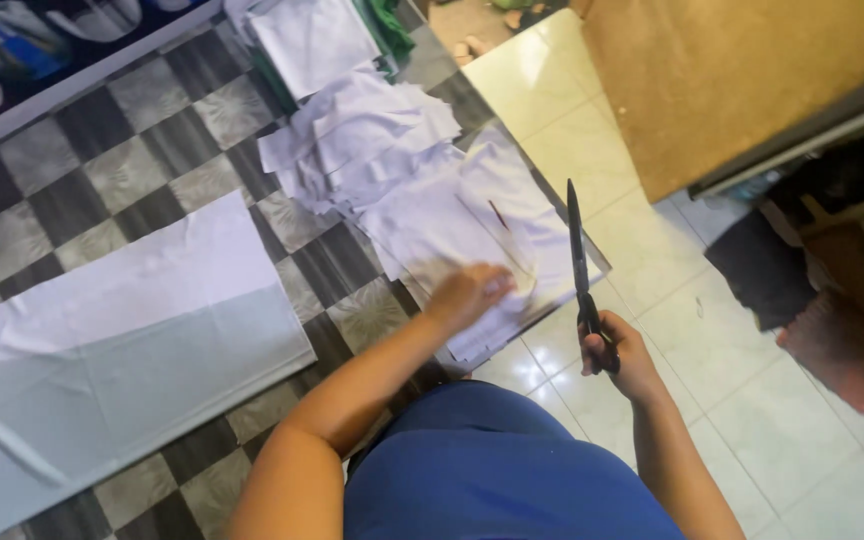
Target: The person uses large scissors to cut a white fabric sheet laid on a tiled floor. They follow a pattern to cut out specific shapes, then trim the edges and cut smaller pieces from the remaining fabric.
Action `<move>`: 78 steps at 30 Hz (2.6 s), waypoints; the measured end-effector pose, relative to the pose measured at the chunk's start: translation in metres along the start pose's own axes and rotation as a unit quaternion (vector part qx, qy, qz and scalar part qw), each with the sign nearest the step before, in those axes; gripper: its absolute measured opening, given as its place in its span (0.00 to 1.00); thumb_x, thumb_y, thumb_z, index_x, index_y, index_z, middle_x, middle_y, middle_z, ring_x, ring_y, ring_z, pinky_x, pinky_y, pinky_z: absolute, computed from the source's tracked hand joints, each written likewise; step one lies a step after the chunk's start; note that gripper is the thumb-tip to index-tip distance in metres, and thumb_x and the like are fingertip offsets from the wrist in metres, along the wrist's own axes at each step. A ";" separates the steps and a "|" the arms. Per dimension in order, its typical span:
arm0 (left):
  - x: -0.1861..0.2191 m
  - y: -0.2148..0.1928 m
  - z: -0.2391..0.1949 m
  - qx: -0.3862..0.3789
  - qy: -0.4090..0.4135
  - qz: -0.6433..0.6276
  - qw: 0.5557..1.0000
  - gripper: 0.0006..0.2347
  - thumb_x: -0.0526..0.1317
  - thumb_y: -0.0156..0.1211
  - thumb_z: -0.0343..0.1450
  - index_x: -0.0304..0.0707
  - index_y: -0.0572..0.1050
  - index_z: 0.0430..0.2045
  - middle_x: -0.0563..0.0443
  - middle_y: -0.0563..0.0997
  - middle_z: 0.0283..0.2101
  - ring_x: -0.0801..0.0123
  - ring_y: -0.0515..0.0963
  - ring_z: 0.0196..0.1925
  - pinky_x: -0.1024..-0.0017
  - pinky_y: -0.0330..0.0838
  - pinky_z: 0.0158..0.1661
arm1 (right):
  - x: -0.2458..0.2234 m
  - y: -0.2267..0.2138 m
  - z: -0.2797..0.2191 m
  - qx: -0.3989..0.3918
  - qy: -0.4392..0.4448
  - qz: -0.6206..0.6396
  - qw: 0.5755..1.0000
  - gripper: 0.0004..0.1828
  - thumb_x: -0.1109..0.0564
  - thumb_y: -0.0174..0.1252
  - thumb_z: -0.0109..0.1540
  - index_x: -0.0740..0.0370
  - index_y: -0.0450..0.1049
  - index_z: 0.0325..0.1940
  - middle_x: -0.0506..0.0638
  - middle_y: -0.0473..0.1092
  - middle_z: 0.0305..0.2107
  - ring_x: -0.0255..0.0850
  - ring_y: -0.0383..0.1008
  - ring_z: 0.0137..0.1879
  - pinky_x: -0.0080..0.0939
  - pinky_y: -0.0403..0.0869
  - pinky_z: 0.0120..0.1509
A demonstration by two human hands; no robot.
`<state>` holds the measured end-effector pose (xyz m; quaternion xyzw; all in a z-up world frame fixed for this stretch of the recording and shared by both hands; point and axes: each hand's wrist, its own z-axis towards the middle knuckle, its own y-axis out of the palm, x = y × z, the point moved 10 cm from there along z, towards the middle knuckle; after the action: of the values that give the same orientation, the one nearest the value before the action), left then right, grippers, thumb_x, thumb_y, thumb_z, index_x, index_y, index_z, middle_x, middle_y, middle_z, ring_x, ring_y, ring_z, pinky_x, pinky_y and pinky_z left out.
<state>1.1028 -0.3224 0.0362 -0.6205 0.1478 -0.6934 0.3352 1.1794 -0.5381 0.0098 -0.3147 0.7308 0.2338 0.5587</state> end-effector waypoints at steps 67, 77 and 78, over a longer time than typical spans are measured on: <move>-0.056 0.124 0.088 0.030 0.091 0.115 0.989 0.09 0.41 0.43 0.71 0.46 0.67 0.42 0.47 0.74 0.41 0.55 0.77 0.48 0.66 0.74 0.46 | 0.041 -0.052 0.038 0.021 -0.012 -0.018 1.000 0.24 0.48 0.62 0.57 0.70 0.65 0.43 0.55 0.64 0.20 0.44 0.71 0.22 0.36 0.72 0.23; -0.039 -0.074 -0.089 0.081 0.001 0.110 0.991 0.25 0.26 0.48 0.65 0.48 0.63 0.58 0.42 0.66 0.63 0.48 0.68 0.63 0.58 0.64 0.60 | -0.016 0.052 0.025 -0.097 0.039 -0.167 0.980 0.25 0.39 0.58 0.52 0.64 0.66 0.34 0.53 0.65 0.14 0.41 0.68 0.18 0.39 0.66 0.26; -0.061 -0.104 -0.119 0.121 -0.060 0.132 0.982 0.25 0.25 0.47 0.61 0.43 0.67 0.54 0.38 0.67 0.60 0.48 0.69 0.61 0.58 0.63 0.59 | -0.009 0.067 0.025 -0.137 0.052 -0.181 0.973 0.23 0.42 0.60 0.51 0.64 0.67 0.33 0.53 0.65 0.16 0.41 0.69 0.19 0.39 0.67 0.25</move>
<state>0.9596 -0.2320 0.0321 -0.5908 0.1230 -0.6175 0.5045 1.1495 -0.4725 0.0109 -0.5266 0.6513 0.2099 0.5044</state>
